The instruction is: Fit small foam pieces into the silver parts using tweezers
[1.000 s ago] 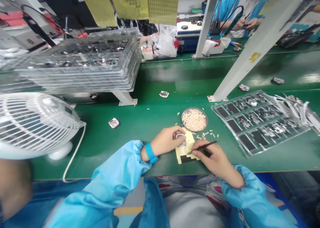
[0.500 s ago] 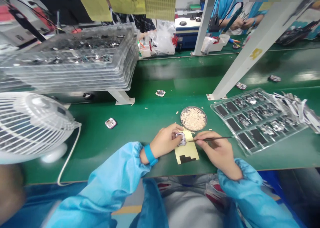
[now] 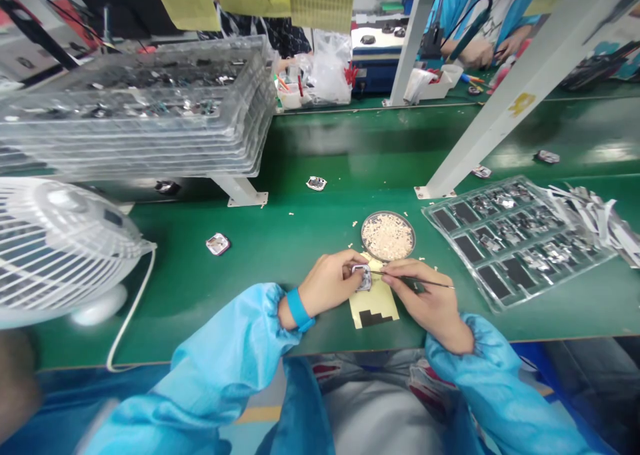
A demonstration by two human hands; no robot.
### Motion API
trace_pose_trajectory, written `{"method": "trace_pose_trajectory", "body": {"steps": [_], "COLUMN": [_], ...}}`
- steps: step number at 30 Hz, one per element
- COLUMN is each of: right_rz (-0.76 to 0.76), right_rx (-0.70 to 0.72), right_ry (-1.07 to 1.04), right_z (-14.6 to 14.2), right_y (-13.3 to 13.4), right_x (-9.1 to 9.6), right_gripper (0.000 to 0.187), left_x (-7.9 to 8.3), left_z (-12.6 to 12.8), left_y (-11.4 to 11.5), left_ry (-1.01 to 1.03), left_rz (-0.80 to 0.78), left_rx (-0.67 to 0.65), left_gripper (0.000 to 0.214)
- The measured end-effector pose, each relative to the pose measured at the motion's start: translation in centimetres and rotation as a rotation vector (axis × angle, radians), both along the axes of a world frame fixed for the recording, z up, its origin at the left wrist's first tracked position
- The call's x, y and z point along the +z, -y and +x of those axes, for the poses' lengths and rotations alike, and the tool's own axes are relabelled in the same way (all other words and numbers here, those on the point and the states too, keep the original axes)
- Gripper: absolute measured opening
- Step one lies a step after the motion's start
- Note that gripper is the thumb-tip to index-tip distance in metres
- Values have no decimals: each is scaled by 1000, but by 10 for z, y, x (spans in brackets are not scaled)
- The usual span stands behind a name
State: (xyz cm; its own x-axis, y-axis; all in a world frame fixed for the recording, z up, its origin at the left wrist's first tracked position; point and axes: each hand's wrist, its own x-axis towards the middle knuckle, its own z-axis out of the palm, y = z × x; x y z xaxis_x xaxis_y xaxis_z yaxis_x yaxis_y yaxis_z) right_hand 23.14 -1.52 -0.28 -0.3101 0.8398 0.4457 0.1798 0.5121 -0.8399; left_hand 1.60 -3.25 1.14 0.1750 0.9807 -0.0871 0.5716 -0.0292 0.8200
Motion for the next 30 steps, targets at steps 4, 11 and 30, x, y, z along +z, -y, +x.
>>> {"method": "trace_pose_trajectory", "body": {"steps": [4,11,30], "right_rz": [5,-6,-126], "right_rx": [8,-38,7], "right_ry": [33,69,73], "right_z": [-2,6,8], "right_y": [0,6,6], "right_x": [3,9,-5], "right_gripper": [12,11,10], "left_x": [1,4,-5], "left_z": [1,-1,-2], "left_y": [0,0,2], "left_ry": [3,44,110], "left_rz": [-7,-31,-31], "left_rx": [-3,-8,11], "left_gripper": [22,24,28]}}
